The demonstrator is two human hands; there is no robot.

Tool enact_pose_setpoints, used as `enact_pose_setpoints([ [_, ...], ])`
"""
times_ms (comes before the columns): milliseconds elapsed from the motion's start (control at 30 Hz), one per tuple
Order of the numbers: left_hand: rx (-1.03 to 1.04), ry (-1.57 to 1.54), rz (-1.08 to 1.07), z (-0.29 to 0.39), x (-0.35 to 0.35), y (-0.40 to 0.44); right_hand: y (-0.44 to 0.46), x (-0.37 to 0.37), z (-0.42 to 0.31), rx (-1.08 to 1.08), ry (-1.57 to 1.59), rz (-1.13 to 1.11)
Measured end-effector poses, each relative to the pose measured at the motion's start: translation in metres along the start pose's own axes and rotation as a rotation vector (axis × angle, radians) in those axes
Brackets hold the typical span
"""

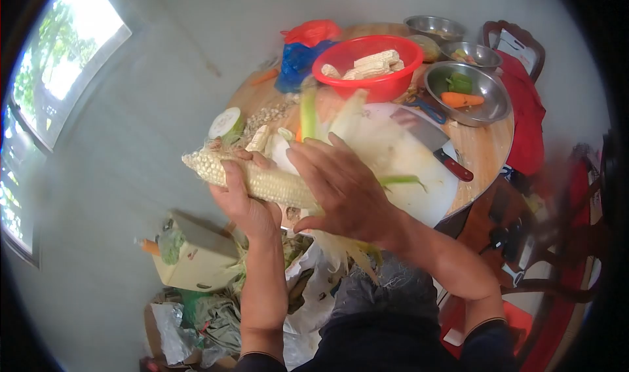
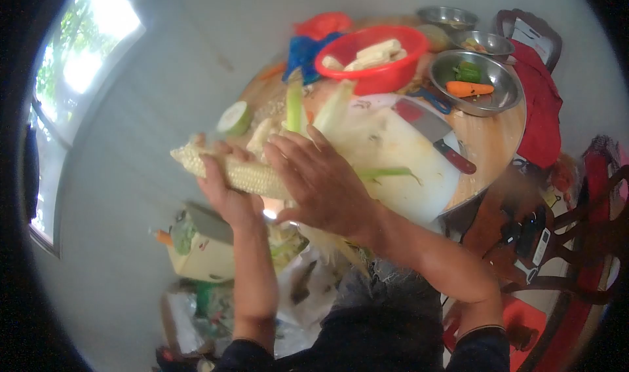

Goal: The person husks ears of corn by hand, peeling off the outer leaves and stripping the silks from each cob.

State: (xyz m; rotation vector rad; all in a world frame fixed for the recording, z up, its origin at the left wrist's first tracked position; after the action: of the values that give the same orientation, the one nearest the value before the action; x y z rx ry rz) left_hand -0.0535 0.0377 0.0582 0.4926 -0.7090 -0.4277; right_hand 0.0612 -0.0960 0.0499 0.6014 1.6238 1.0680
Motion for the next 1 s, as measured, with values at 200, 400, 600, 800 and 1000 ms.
enact_pose_setpoints([
  [200, -0.110, -0.148, 0.003, -0.001, -0.010, 0.003, -0.034, 0.059, 0.030, 0.348, 0.344, -0.300],
  [400, -0.243, -0.282, 0.161, -0.027, -0.034, 0.004, -0.054, 0.061, 0.023, 0.395, 0.561, -0.017],
  [600, -0.225, -0.331, 0.138, -0.027, -0.035, 0.004, -0.057, 0.063, 0.021, 0.393, 0.516, 0.010],
  [800, -0.201, -0.425, 0.104, -0.025, -0.039, 0.006, -0.039, 0.046, 0.011, 0.306, 0.483, 0.077],
  [1000, -0.173, -0.472, -0.089, -0.007, -0.023, 0.002, -0.020, 0.021, -0.004, -0.011, 0.351, 0.080],
])
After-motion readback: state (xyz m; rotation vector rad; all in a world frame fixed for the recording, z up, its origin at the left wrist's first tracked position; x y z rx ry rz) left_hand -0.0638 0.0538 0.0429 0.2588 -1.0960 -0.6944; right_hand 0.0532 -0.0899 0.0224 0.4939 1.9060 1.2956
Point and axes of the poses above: each hand's wrist, its own y-axis towards the middle knuckle, its own x-axis out of the palm, z = x × y, the point moved 7 cm from there along y, towards the middle knuckle, and after that the axes turned 6 degrees about -x, right-handed, at the moved point
